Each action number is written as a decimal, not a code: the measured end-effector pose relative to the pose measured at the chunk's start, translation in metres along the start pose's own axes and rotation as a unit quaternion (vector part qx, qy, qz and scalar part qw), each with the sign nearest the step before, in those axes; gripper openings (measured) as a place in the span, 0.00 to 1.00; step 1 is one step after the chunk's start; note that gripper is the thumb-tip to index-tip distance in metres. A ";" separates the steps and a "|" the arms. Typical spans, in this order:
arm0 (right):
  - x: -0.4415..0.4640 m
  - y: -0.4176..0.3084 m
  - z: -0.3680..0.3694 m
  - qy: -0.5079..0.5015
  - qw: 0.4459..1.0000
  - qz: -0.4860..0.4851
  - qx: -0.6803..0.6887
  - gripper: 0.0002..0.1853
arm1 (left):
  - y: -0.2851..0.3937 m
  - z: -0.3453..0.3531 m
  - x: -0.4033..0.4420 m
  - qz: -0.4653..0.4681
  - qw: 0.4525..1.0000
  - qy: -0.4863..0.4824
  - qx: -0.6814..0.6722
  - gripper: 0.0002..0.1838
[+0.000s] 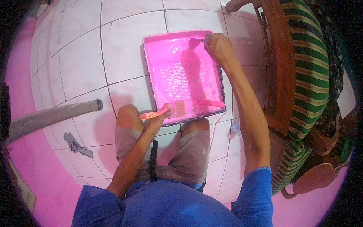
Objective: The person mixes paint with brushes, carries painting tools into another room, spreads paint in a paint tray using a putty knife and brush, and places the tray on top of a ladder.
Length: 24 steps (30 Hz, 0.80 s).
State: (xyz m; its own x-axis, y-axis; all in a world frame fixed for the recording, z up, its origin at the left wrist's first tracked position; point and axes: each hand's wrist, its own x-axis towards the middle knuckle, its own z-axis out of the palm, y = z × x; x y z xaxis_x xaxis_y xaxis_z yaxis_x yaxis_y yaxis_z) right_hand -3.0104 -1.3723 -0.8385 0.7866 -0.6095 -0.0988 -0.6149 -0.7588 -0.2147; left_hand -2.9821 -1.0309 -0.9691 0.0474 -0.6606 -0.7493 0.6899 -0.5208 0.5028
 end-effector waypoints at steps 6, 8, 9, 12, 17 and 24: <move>-0.009 -0.027 -0.006 -0.042 0.999 -0.022 0.010 0.10 | -0.002 0.001 0.001 0.024 1.000 0.014 0.003 0.42; -0.008 -0.024 0.000 -0.019 1.000 -0.018 0.011 0.10 | -0.003 0.001 0.001 0.022 1.000 0.002 -0.004 0.42; -0.006 -0.024 0.001 0.004 1.000 -0.018 0.011 0.10 | -0.001 0.002 0.001 0.023 1.000 -0.009 -0.013 0.42; -0.010 -0.034 0.005 -0.010 1.000 -0.011 0.002 0.10 | 0.003 0.002 -0.003 0.036 0.999 -0.030 -0.024 0.42; -0.009 -0.045 0.000 -0.039 0.998 -0.048 0.010 0.08 | -0.003 0.001 0.000 0.041 0.999 -0.024 -0.021 0.42; -0.010 -0.056 0.019 -0.019 0.997 -0.064 0.026 0.10 | -0.005 0.000 0.003 0.025 1.000 0.006 0.017 0.41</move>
State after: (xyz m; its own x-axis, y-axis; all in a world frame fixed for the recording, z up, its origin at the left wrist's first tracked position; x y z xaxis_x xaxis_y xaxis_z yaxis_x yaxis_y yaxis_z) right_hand -2.9825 -1.3196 -0.8439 0.8603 -0.4989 -0.1047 -0.5070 -0.8158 -0.2782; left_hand -2.9857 -1.0303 -0.9737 0.0903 -0.6791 -0.7285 0.6611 -0.5062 0.5538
